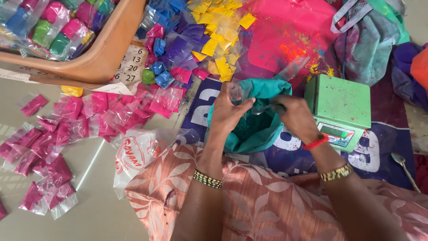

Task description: Packaging and weighing colored powder into small plastic bags.

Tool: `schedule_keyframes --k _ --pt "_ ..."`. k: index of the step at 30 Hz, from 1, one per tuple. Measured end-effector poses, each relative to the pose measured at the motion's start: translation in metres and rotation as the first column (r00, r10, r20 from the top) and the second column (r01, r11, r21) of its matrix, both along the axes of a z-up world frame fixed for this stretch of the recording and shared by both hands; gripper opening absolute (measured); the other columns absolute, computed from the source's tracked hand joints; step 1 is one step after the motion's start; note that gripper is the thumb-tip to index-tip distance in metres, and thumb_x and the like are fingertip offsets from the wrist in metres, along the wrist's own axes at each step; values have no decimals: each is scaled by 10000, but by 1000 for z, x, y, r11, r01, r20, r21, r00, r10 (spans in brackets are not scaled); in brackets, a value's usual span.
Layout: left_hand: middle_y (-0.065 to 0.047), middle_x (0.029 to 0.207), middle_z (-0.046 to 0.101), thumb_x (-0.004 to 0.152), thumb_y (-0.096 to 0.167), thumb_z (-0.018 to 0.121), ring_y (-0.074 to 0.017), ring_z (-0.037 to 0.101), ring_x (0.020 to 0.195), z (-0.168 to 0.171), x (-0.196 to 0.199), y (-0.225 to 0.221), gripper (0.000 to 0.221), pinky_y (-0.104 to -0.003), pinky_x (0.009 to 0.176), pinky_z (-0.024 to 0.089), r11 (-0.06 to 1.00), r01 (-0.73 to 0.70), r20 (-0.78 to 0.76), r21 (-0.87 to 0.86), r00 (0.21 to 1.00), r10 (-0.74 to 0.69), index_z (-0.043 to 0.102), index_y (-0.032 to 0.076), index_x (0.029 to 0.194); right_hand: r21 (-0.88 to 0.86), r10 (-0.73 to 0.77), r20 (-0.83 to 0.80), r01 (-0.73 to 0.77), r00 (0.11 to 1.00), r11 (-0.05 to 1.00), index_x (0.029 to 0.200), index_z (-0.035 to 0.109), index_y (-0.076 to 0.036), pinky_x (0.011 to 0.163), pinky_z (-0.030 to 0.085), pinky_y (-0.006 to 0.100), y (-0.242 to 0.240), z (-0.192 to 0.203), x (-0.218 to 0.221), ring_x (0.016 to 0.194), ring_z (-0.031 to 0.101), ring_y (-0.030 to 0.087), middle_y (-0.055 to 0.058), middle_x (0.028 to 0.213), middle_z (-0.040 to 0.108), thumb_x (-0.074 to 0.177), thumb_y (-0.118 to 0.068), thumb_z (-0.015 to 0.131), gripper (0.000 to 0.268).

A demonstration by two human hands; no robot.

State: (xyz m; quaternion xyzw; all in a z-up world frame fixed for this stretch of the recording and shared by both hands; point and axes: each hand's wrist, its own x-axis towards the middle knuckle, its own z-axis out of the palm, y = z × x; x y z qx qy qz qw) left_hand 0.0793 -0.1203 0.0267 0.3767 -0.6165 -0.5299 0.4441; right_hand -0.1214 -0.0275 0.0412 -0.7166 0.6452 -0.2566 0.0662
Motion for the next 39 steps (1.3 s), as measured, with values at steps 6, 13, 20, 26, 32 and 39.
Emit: schedule_keyframes --k 6,13,20,26,32,39 --pt "-72 976 645 753 208 867 -160 612 926 -4 -7 1 538 -336 824 546 998 36 -51 45 998 -34 536 47 1145 -184 -262 275 318 925 930 1102 717 49 713 598 370 24 -53 1 837 770 283 225 977 734 875 116 616 257" --pt "-90 1026 662 742 221 872 -178 636 934 0 -4 4 567 -352 815 550 1000 10 48 12 999 -10 550 38 1171 58 -353 492 374 796 925 1115 731 43 682 622 305 20 -76 17 845 786 202 178 933 766 967 17 635 179" --pt "-108 1051 647 747 223 870 -201 623 947 -15 -6 3 578 -364 814 545 998 48 50 -30 998 -46 541 24 1179 170 -357 748 359 559 918 1115 692 109 751 637 301 32 -78 -6 896 784 240 173 983 743 984 22 602 182" --pt "-123 1054 661 712 245 879 -234 665 962 -20 -6 5 632 -387 796 557 997 75 195 -31 978 -68 545 36 1207 205 -316 892 334 323 920 1146 661 113 821 628 316 42 -38 -14 922 758 261 179 1030 716 996 27 598 184" --pt "-127 1086 639 690 241 894 -310 641 1029 -43 -17 12 645 -441 876 530 975 138 268 -172 960 -88 518 49 1178 128 -223 939 334 263 934 1156 660 97 860 639 357 52 15 -32 932 752 278 171 1041 718 983 24 617 193" --pt "-113 1123 601 708 247 886 -333 560 1165 -28 -24 25 642 -476 958 483 972 224 412 -69 894 -177 472 87 1171 99 -188 911 247 367 964 1183 655 99 862 627 353 63 67 -31 945 744 256 172 1041 721 1030 -34 621 206"
